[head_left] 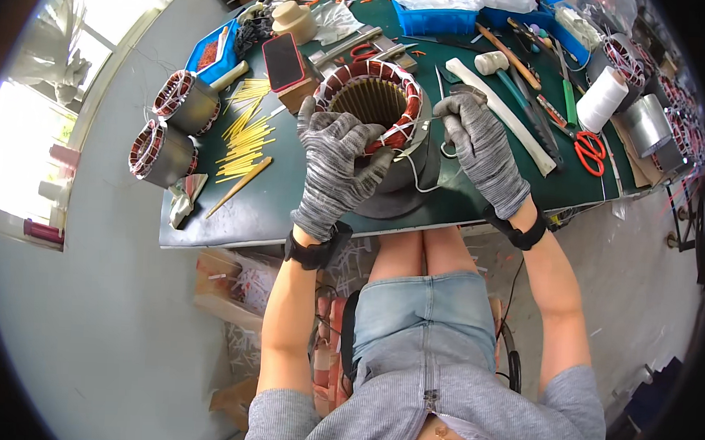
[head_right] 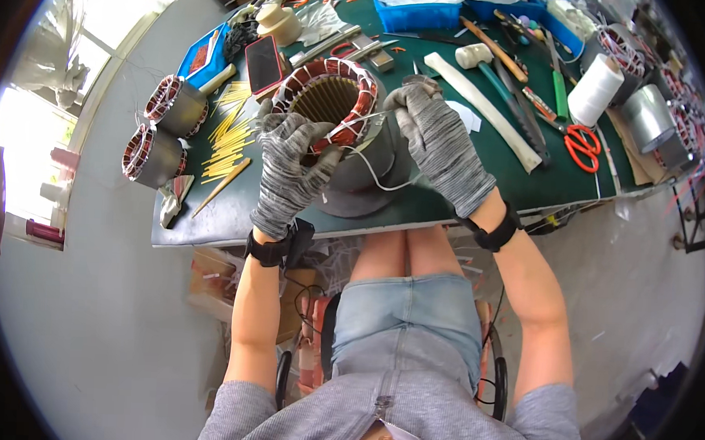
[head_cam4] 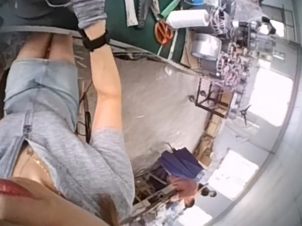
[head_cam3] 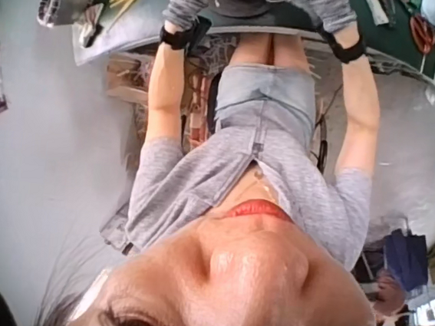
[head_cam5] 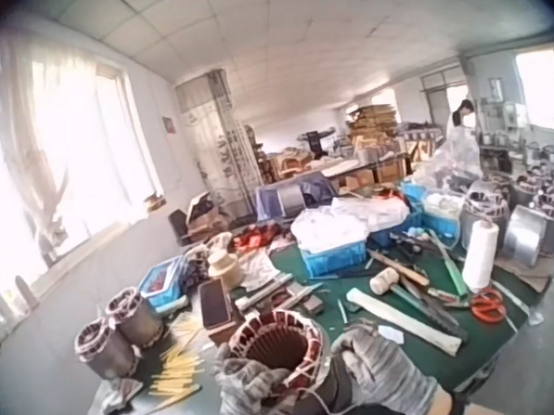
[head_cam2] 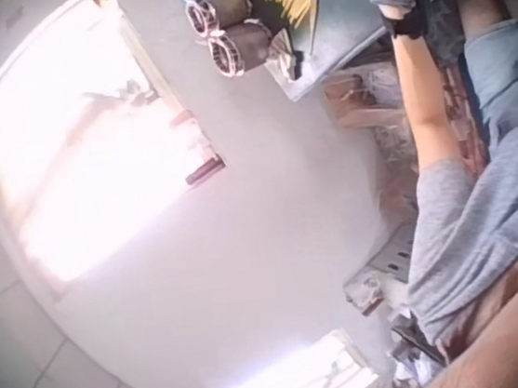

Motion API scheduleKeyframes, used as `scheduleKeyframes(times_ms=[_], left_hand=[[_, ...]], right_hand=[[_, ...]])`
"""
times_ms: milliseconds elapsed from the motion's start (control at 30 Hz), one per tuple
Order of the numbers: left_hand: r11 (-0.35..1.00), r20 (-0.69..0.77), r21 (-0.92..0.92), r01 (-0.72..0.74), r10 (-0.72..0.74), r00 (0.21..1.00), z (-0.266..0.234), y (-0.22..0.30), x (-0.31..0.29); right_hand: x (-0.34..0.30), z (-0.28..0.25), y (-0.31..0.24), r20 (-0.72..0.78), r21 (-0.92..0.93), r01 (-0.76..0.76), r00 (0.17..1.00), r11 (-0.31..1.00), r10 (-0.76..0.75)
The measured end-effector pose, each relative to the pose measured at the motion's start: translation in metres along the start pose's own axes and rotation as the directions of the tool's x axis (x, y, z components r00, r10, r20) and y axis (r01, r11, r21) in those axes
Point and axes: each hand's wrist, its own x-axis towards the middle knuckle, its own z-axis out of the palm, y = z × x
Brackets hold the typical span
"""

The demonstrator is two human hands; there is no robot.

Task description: Tying and shaping the copper wire windings of an electric motor stator using thread and a mallet.

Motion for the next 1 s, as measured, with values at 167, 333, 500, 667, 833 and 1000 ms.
scheduleKeyframes(times_ms=[167,333,500,667,833,1000], left_hand=[[0.999,-0.018,0.041,-0.014,0.015,1.000,0.000,-0.001,0.000],[1.000,-0.017,0.011,-0.025,0.026,1.000,0.000,0.001,0.000],[0.999,0.007,0.052,0.010,-0.010,1.000,-0.001,-0.001,-0.002],[0.999,0.004,0.040,0.005,-0.005,1.000,-0.002,0.000,0.000],[0.999,-0.009,0.038,0.009,-0.009,1.000,-0.001,0.001,-0.002],[0.999,0.016,0.044,0.013,-0.014,1.000,-0.004,-0.003,-0.004]], right_hand=[[0.002,-0.008,-0.006,0.071,0.133,-0.160,0.986,0.978,0.152],[0.000,-0.004,-0.002,0.059,0.003,0.003,0.998,1.000,-0.003],[0.007,0.000,-0.012,0.229,0.198,-0.219,0.958,0.955,0.172],[0.010,0.003,-0.005,0.075,0.085,-0.031,0.997,0.996,0.024],[0.007,0.005,-0.006,0.053,0.079,-0.107,0.993,0.991,0.103],[0.006,0.017,-0.056,-0.002,-0.034,-0.086,0.996,0.996,0.086]])
